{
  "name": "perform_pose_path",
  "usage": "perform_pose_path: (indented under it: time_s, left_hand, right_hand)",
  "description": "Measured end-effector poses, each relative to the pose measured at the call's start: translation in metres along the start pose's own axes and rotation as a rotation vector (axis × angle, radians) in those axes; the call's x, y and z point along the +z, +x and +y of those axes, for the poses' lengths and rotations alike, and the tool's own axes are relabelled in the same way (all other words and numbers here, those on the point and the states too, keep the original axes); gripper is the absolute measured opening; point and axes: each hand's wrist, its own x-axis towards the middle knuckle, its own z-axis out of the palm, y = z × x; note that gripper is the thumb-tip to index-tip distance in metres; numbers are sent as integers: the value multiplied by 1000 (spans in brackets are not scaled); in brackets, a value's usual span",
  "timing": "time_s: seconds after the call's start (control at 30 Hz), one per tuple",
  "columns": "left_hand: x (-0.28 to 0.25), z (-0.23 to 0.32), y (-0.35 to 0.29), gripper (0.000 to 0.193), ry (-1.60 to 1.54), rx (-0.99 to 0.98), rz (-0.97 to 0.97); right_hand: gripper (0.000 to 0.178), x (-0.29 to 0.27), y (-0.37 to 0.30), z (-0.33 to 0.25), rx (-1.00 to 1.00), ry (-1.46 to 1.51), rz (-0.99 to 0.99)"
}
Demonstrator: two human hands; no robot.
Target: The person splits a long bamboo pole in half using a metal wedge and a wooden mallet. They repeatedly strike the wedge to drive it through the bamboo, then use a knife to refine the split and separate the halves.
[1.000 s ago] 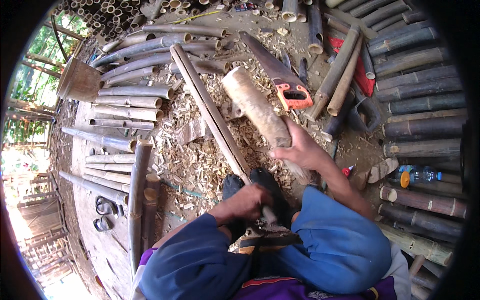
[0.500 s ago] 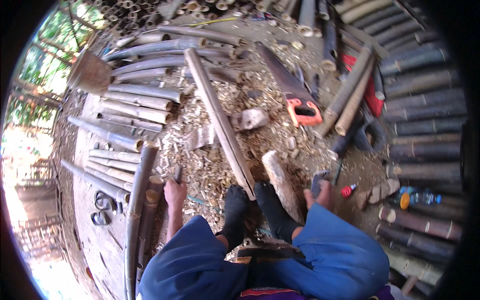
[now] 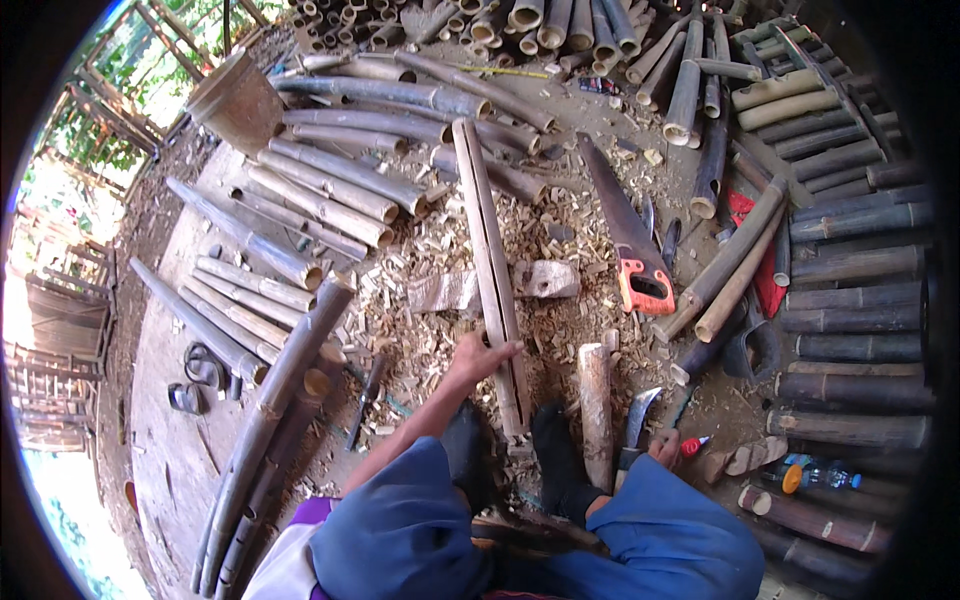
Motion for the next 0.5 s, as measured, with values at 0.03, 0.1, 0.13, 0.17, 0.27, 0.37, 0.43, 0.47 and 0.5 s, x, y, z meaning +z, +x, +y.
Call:
perform_pose_path:
  time_s: [0.03, 0.1, 0.13, 0.17, 0.27, 0.37, 0.43, 0.47, 0.5]
  left_hand:
    - [5, -7, 4, 55, -2, 46, -10]
    - [16, -15, -6, 60, 26, 66, -5]
    - [18, -16, -16, 62, 47, 73, 11]
    - [19, -25, -24, 66, 92, 60, 14]
    - [9, -44, -69, 67, 204, 64, -98]
    - [10, -53, -92, 72, 353, 45, -142]
    - [11, -31, -103, 85, 409, 86, -96]
    - [5, -26, -103, 90, 397, 116, -24]
    - [-2, -27, -97, 93, 421, 153, 41]
  right_hand:
    - [35, -6, -1, -2, -27, 8, -2]
    - [46, -16, 0, -12, 19, -65, -230]
    - [49, -10, 2, -1, -23, -117, -244]
    - [52, 0, 3, 12, -66, -162, -259]
    - [62, 3, 5, 13, -64, -228, -389]
    - [52, 8, 4, 22, -101, -141, -172]
    - [42, 20, -5, 36, -54, 60, 161]
    - [39, 8, -3, -1, 35, 264, -41]
    - [36, -13, 7, -39, 129, 464, -247]
